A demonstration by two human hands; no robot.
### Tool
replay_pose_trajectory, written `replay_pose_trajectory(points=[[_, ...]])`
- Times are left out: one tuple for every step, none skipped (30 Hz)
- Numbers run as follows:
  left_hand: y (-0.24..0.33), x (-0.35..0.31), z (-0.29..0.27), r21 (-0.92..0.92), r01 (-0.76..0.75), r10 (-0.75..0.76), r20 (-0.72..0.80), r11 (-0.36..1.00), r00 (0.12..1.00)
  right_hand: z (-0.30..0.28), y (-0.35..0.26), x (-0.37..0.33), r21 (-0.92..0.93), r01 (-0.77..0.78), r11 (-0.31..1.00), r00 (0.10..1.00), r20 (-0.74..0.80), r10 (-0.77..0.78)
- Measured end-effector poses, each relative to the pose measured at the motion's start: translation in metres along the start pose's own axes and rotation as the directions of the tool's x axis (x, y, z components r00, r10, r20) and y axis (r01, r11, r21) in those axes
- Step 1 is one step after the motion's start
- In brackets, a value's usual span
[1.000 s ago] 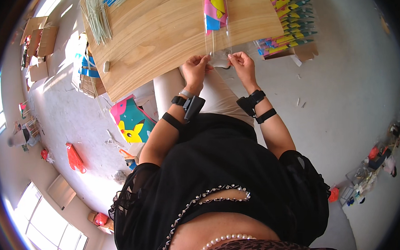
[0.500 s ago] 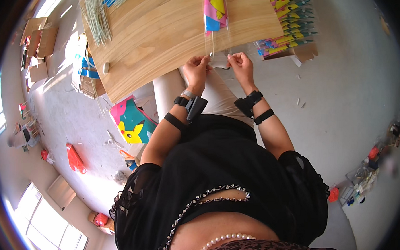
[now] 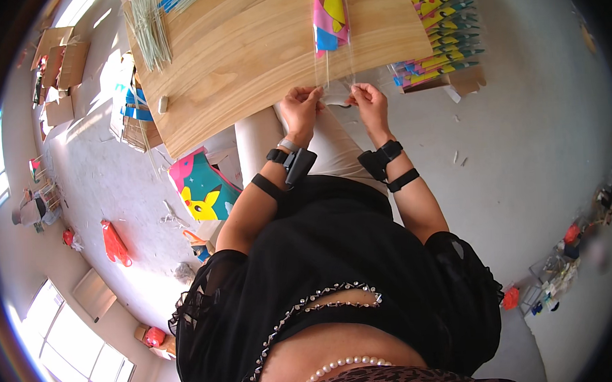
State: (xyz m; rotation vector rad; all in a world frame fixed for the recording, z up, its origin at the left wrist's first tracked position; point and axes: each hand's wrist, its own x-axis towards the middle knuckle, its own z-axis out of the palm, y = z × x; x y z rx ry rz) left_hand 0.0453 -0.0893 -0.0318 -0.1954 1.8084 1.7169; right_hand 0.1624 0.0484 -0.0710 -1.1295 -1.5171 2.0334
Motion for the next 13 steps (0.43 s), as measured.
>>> replay_pose_trajectory(points=[[0.001, 0.0, -0.002, -0.008, 0.013, -0.013, 0.009, 1.0, 1.0, -0.001, -0.001, 0.0, 0.001, 0.0, 1.0, 1.0, 0.003, 0.0], [0.002, 0.001, -0.004, -0.016, 0.026, -0.026, 0.019, 1.0, 0.999, -0.002, -0.002, -0.002, -0.014, -0.018, 1.0, 0.999, 0.045, 0.018], [0.003, 0.001, -0.006, -0.016, 0.024, -0.024, 0.018, 1.0, 1.0, -0.004, -0.003, -0.004, -0.031, -0.035, 0.999, 0.996, 0.086, 0.037], [0.004, 0.0, -0.008, -0.02, 0.046, -0.045, 0.045, 0.999, 0.998, -0.005, -0.005, -0.005, -0.031, -0.033, 0.999, 0.996, 0.085, 0.036], [0.006, 0.0, -0.009, -0.023, 0.068, -0.066, 0.073, 0.997, 0.995, -0.007, -0.006, -0.006, -0.03, -0.048, 0.998, 0.993, 0.109, 0.051], [0.008, 0.001, -0.01, -0.024, 0.067, -0.065, 0.074, 0.997, 0.995, -0.009, -0.008, -0.007, -0.029, -0.063, 0.998, 0.989, 0.132, 0.067], [0.007, 0.002, -0.013, -0.024, 0.062, -0.059, 0.127, 0.998, 0.99, -0.008, -0.011, -0.009, -0.029, -0.062, 0.998, 0.989, 0.135, 0.065], [0.007, 0.005, -0.016, -0.024, 0.058, -0.053, 0.179, 0.998, 0.982, -0.008, -0.015, -0.011, -0.049, -0.06, 0.997, 0.987, 0.146, 0.066], [0.007, 0.008, -0.019, -0.025, 0.055, -0.05, 0.178, 0.998, 0.983, -0.007, -0.019, -0.012, -0.068, -0.057, 0.996, 0.985, 0.157, 0.067], [0.008, 0.013, -0.019, 0.043, 0.072, -0.079, 0.223, 0.997, 0.971, -0.007, -0.019, -0.013, -0.07, -0.053, 0.996, 0.986, 0.157, 0.064], [0.008, 0.016, -0.02, 0.111, 0.084, -0.111, 0.266, 0.99, 0.957, -0.008, -0.02, -0.013, -0.061, -0.058, 0.996, 0.985, 0.161, 0.067], [0.008, 0.019, -0.022, 0.118, 0.117, -0.148, 0.302, 0.986, 0.942, -0.008, -0.02, -0.014, -0.053, -0.062, 0.997, 0.984, 0.165, 0.07], [0.007, 0.021, -0.024, 0.128, 0.15, -0.185, 0.337, 0.98, 0.923, -0.009, -0.022, -0.015, -0.076, -0.08, 0.994, 0.983, 0.159, 0.091]])
